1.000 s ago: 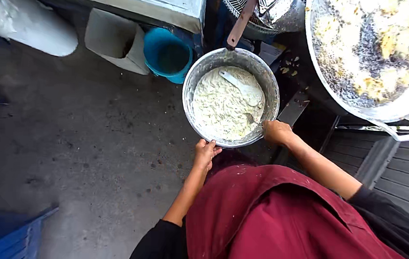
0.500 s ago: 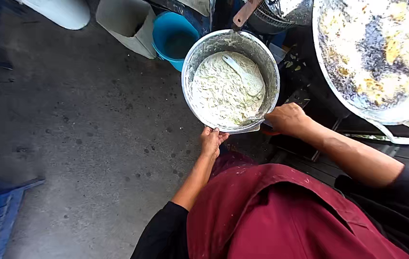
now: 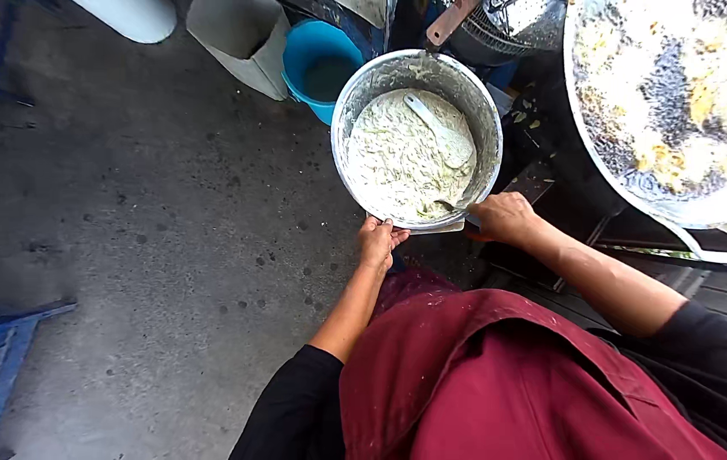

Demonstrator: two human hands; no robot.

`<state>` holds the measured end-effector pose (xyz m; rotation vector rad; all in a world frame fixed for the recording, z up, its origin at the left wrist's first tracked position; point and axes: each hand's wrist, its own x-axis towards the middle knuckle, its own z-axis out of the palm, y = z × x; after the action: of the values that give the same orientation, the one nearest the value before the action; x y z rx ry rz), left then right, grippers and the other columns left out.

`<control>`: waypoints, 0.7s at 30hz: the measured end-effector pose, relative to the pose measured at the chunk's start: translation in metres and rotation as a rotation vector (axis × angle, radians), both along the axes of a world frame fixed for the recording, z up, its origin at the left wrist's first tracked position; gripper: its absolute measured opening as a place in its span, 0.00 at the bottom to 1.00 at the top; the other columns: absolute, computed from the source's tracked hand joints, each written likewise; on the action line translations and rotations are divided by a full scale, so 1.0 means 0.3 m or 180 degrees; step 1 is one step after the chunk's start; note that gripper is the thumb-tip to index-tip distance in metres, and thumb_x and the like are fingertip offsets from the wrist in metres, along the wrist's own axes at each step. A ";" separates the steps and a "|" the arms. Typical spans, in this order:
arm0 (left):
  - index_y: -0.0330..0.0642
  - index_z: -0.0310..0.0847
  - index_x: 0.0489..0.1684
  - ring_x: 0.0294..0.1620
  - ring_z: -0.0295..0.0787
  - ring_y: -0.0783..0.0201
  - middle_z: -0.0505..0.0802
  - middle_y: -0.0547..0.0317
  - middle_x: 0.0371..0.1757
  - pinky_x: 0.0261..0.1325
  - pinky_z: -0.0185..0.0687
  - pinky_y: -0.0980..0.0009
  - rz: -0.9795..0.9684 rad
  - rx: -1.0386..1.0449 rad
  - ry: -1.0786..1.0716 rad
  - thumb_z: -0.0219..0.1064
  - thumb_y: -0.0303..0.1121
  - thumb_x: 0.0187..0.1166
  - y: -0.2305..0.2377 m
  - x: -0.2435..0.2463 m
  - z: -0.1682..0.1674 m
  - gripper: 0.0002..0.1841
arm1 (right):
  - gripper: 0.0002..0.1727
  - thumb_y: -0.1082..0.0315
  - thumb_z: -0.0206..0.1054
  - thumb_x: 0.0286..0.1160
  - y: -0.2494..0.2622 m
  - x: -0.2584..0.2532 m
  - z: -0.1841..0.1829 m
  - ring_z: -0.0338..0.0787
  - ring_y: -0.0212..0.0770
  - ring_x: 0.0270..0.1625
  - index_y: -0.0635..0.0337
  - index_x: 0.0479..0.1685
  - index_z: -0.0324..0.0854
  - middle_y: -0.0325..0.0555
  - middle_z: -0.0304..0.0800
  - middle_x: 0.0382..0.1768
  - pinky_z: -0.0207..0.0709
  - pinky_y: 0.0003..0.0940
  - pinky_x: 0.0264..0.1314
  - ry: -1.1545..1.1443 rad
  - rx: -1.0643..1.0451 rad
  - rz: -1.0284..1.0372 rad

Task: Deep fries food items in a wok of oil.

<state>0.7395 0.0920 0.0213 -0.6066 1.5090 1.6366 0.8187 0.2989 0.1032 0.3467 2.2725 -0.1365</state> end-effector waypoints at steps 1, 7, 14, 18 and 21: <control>0.33 0.68 0.62 0.32 0.91 0.62 0.86 0.48 0.43 0.41 0.92 0.67 -0.0010 -0.0014 -0.0012 0.50 0.25 0.92 -0.001 0.001 0.003 0.09 | 0.10 0.69 0.65 0.79 -0.010 0.010 -0.015 0.92 0.70 0.53 0.62 0.51 0.88 0.66 0.92 0.45 0.79 0.70 0.48 0.0052 -0.0099 0.0057; 0.32 0.68 0.65 0.32 0.92 0.62 0.87 0.47 0.45 0.42 0.92 0.66 -0.0069 -0.0027 0.0001 0.50 0.25 0.92 -0.003 -0.003 -0.017 0.11 | 0.18 0.69 0.56 0.88 -0.029 -0.021 -0.110 0.90 0.67 0.65 0.52 0.67 0.88 0.62 0.93 0.58 0.77 0.72 0.65 0.0216 -0.0999 -0.0523; 0.33 0.67 0.62 0.32 0.91 0.62 0.87 0.48 0.42 0.41 0.92 0.65 -0.0040 0.0018 -0.0040 0.51 0.24 0.91 -0.005 -0.007 -0.029 0.09 | 0.15 0.70 0.58 0.90 0.100 0.006 -0.199 0.65 0.24 0.18 0.62 0.61 0.88 0.36 0.77 0.23 0.60 0.23 0.20 0.0358 -0.2902 -0.2070; 0.33 0.68 0.62 0.32 0.91 0.62 0.86 0.49 0.42 0.41 0.92 0.66 -0.0024 0.0035 -0.0070 0.51 0.23 0.91 -0.007 -0.012 -0.021 0.09 | 0.16 0.72 0.56 0.89 0.126 0.042 -0.117 0.75 0.27 0.29 0.62 0.63 0.88 0.40 0.87 0.36 0.70 0.27 0.34 0.0688 -0.2603 -0.1841; 0.34 0.68 0.61 0.31 0.91 0.62 0.87 0.50 0.41 0.41 0.92 0.66 -0.0015 0.0034 -0.0078 0.51 0.23 0.91 -0.007 -0.013 -0.019 0.08 | 0.18 0.69 0.56 0.91 0.133 0.051 -0.011 0.93 0.60 0.61 0.56 0.68 0.89 0.60 0.95 0.56 0.79 0.66 0.67 0.0751 -0.1345 -0.0685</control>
<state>0.7357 0.0898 0.0156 -0.6146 1.4821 1.6271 0.8341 0.3387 0.1000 0.3623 2.3534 -0.7913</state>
